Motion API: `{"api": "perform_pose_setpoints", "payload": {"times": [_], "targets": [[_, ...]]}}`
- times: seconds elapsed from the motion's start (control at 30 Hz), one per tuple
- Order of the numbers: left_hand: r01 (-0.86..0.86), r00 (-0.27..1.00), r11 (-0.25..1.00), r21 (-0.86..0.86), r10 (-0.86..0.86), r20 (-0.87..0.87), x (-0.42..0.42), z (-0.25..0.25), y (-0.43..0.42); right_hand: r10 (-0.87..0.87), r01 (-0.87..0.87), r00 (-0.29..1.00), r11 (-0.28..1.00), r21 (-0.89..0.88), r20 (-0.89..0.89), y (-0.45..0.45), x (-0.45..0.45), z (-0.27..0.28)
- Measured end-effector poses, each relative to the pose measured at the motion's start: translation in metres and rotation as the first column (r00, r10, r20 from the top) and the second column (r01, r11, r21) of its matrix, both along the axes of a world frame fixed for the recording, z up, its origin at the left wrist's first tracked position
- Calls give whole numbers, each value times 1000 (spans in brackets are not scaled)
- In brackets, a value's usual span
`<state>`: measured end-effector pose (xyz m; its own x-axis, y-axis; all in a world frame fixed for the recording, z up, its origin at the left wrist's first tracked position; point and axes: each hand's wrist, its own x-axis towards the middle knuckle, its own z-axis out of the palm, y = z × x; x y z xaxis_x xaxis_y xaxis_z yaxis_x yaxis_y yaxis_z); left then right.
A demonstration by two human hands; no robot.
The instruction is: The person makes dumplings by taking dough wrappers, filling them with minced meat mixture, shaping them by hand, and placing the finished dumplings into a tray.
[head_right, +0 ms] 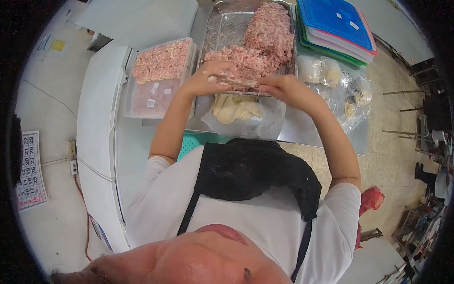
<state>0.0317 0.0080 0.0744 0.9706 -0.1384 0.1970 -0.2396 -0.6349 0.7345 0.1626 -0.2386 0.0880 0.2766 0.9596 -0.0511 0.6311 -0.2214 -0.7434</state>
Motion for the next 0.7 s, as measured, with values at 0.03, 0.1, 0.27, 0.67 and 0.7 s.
{"api": "perform_pose_setpoints", "payload": {"times": [0.03,0.1,0.27,0.67,0.7], "targets": [[-59,995,998,38,62,-76,2,-4,-3,2,-3,999,1000,29,41,0,15,-14],[-171,957,977,126,195,-217,12,-15,-7,5,-16,992,996,89,124,0,41,-34],[-573,819,813,-100,567,-87,6,-97,0,-158,46,877,968,248,453,6,4,-43],[-459,882,877,-146,469,44,-45,2,-40,-109,121,992,966,228,-63,-27,11,-1],[-440,898,895,-72,441,-4,-48,8,-42,-52,60,998,968,243,-39,-20,0,-3]]}}
